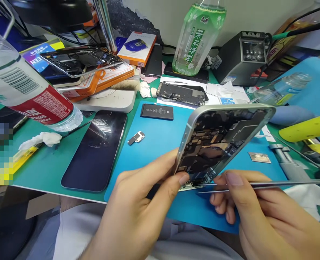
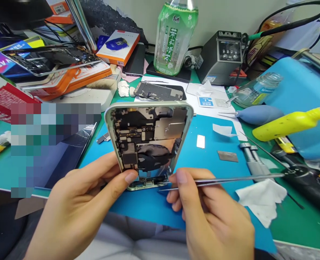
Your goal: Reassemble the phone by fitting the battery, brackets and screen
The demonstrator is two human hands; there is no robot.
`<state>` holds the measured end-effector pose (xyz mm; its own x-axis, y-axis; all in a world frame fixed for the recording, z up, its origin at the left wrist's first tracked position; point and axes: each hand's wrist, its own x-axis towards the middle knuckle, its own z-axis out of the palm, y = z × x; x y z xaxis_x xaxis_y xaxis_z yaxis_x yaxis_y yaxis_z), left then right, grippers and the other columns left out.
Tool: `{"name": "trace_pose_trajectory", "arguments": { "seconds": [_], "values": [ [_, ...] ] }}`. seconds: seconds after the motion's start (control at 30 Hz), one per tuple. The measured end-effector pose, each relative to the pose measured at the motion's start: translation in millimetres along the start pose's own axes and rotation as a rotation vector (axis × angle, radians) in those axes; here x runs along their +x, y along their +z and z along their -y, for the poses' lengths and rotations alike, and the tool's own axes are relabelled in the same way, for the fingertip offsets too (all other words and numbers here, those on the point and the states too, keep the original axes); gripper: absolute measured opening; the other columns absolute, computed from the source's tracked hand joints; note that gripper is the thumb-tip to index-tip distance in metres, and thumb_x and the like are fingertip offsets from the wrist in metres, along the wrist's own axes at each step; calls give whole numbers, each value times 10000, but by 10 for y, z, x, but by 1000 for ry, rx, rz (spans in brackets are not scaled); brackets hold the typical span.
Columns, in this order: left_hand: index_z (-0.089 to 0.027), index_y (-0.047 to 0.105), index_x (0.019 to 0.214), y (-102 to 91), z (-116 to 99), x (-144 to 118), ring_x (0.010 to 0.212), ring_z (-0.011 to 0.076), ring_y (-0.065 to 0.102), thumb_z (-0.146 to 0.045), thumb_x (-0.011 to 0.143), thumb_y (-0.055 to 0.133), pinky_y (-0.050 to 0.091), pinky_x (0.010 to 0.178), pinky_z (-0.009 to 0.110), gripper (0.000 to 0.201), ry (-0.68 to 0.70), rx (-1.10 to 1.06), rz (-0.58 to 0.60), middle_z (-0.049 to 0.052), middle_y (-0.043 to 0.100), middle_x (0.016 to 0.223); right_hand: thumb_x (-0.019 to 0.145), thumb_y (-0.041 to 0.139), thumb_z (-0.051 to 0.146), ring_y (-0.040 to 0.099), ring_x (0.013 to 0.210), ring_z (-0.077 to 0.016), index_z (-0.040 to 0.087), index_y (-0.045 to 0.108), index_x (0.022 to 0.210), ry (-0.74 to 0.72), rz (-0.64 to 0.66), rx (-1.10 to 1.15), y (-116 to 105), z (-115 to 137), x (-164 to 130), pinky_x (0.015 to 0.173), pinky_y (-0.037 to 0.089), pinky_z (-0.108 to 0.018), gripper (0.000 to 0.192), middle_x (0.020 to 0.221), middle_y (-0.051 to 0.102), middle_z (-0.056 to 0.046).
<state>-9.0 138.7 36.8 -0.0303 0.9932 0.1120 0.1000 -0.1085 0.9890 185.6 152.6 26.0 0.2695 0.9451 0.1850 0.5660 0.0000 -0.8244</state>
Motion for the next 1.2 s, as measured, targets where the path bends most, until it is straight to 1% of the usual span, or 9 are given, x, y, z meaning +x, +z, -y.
{"name": "trace_pose_trajectory", "arguments": {
  "seconds": [0.1,0.17,0.33,0.57,0.73,0.8,0.87,1.03,1.2],
  "values": [
    [-443,716,1481,0,-5,-9,1078,86,799,-261,1118,645,576,927,67,412,-7,-14,-3,-117,822,1309,988,726,609,630,500,-112,241,763,739,2,46,56,11,89,29,467,512,-175,446,621,709,5],
    [-443,716,1481,8,-6,-13,1089,89,796,-268,1119,644,578,934,74,408,-13,-19,-10,-119,815,1330,1016,689,611,633,504,-99,241,763,745,-46,69,50,3,88,41,489,508,-173,465,617,703,11],
    [-392,737,1469,36,11,-3,1108,119,799,-272,1113,655,590,968,115,385,-11,-49,-5,-81,809,1356,1068,637,576,624,494,-79,255,736,718,-155,48,0,-2,66,47,520,490,-183,484,609,689,30],
    [-368,738,1473,38,27,7,1147,140,791,-277,1110,663,583,1008,147,382,-20,-68,1,-57,798,1389,1075,638,545,577,446,-79,245,740,771,-185,7,17,26,91,27,513,482,-203,438,593,685,40],
    [-341,740,1475,45,40,-2,1178,159,778,-311,1108,667,581,1021,171,376,-31,-68,-6,-35,801,1384,1074,639,544,591,464,-78,236,739,795,-132,58,109,2,66,37,488,477,-184,427,607,690,38],
    [-334,745,1469,52,47,3,1184,159,773,-322,1104,673,580,1010,166,372,-40,-69,-12,-31,811,1358,1074,638,548,598,470,-80,235,742,812,-101,91,159,-6,64,43,483,481,-178,422,610,693,38],
    [-329,750,1462,55,49,10,1133,147,775,-329,1098,682,583,969,156,370,-47,-57,-20,-30,824,1318,1072,639,554,587,459,-82,232,742,816,-91,121,193,-7,72,46,468,479,-180,424,605,695,37],
    [-316,751,1461,52,40,11,997,126,756,-356,1091,693,582,858,146,377,-41,-2,-34,-24,845,1214,1078,637,526,595,465,-83,230,738,807,-136,143,204,5,106,52,472,474,-174,414,589,689,38],
    [-290,750,1464,73,39,8,1072,162,769,-370,1086,699,597,894,178,390,-44,-36,-41,3,836,1250,1088,626,494,612,469,-87,231,732,809,-173,127,200,3,102,68,482,468,-181,398,570,682,43]
  ]
}}
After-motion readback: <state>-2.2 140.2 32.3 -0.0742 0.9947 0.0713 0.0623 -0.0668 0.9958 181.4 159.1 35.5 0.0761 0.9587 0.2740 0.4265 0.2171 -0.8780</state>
